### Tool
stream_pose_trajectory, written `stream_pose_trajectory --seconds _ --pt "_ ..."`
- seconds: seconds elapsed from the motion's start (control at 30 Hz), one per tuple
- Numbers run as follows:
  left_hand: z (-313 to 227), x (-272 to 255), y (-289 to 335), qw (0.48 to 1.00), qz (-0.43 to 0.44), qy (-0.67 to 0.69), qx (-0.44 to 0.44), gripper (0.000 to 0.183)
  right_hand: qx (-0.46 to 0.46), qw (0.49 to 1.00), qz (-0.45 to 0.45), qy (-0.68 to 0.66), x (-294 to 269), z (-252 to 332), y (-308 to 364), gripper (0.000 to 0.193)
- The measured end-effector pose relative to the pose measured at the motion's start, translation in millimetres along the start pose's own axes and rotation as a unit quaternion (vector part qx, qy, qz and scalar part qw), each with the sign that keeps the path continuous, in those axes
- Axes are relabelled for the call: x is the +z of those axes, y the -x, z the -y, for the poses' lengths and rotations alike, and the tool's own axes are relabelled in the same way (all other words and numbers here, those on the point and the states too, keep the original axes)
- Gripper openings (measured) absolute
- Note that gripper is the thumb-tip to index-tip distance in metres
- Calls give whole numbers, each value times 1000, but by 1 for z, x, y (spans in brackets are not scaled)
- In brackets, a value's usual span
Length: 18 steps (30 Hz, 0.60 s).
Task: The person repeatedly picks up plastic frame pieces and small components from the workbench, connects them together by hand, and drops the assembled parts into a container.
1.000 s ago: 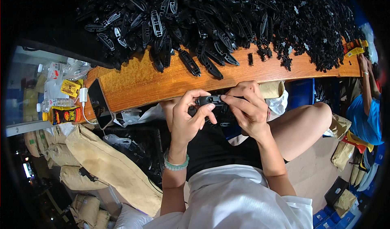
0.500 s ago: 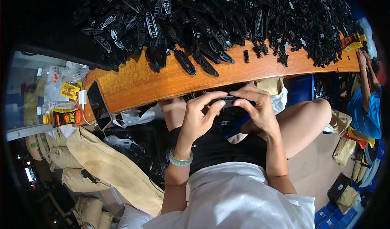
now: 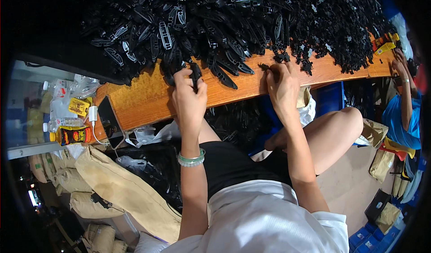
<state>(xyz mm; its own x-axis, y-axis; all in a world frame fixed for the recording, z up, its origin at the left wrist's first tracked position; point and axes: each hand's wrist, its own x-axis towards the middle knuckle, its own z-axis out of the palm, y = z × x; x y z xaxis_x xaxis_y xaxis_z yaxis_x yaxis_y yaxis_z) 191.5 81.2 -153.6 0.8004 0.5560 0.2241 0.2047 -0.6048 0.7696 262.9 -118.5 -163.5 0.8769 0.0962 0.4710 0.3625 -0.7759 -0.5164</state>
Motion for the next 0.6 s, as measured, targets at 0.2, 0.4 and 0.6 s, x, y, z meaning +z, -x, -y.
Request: stream_pose_trajectory --seconds 0.2,0.4,0.6 --pt "0 -12 32 819 212 521 -115 12 -15 983 -31 -178 -10 -5 20 14" --pt "-26 -4 56 786 257 556 -90 18 21 929 16 -369 -36 30 38 13" --pt "-40 -5 64 841 230 486 -63 35 22 903 111 -413 -49 47 40 14"
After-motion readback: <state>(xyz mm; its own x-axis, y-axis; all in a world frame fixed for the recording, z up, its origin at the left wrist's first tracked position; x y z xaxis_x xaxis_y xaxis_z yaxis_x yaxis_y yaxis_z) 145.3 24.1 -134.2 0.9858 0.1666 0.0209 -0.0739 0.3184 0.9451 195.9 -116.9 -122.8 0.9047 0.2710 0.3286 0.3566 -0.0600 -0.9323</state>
